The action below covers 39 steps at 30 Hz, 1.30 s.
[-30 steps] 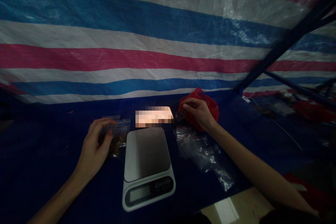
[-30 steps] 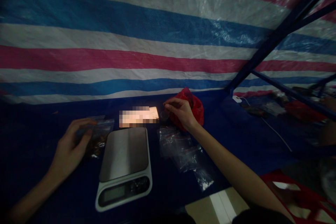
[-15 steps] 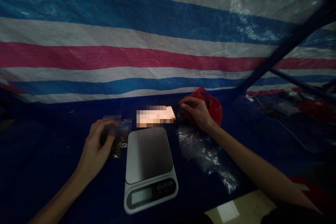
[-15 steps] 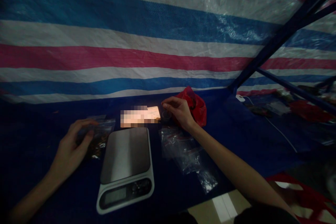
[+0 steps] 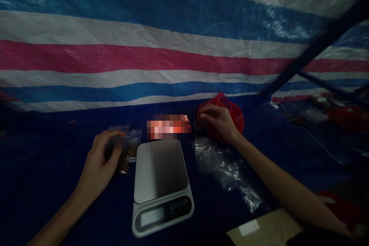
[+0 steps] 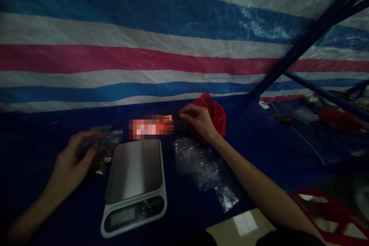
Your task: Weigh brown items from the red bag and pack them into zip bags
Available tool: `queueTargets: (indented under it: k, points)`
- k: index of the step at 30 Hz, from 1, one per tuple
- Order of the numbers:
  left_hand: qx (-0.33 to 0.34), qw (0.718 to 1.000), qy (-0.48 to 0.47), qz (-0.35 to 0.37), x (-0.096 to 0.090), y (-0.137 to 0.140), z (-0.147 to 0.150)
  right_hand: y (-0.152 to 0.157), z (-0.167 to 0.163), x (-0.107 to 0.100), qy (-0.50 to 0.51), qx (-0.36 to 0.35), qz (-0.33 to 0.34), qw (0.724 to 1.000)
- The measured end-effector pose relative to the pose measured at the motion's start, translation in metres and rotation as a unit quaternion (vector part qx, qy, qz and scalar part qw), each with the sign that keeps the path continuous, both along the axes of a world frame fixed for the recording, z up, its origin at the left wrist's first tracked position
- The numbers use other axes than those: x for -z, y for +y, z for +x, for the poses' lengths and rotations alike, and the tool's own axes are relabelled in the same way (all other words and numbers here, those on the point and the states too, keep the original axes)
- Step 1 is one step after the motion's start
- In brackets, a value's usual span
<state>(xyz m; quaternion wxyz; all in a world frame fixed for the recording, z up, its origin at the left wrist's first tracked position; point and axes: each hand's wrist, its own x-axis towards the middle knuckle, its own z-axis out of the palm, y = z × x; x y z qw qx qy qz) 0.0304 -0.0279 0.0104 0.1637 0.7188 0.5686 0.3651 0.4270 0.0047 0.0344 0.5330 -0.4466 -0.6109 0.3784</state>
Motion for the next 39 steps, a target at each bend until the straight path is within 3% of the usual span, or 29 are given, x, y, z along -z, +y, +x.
queueTargets:
  k: [4, 8, 14, 28, 36, 39]
  points:
    - [-0.001, 1.000, -0.007, -0.004, -0.002, -0.001, -0.001, -0.001, 0.005, -0.001, -0.119, -0.015, 0.052, 0.991]
    - [-0.010, 1.000, -0.016, -0.004, -0.003, -0.001, -0.002, -0.002, 0.006, 0.001, -0.243, -0.040, 0.097, 0.964]
    - [-0.017, 1.000, -0.012, -0.003, -0.004, 0.000, -0.005, -0.005, 0.006, 0.002, -0.342, -0.062, 0.142, 0.927]
    - [-0.019, 1.000, -0.011, 0.003, -0.003, 0.001, -0.006, -0.005, 0.011, -0.004, -0.335, -0.064, 0.155, 0.927]
    - [-0.022, 1.000, -0.015, -0.006, -0.002, 0.000, -0.008, -0.012, 0.010, -0.020, -0.307, -0.079, 0.113, 0.942]
    - [-0.024, 1.000, -0.013, -0.006, -0.002, 0.001, -0.009, -0.018, 0.009, -0.020, -0.367, -0.113, 0.128, 0.914]
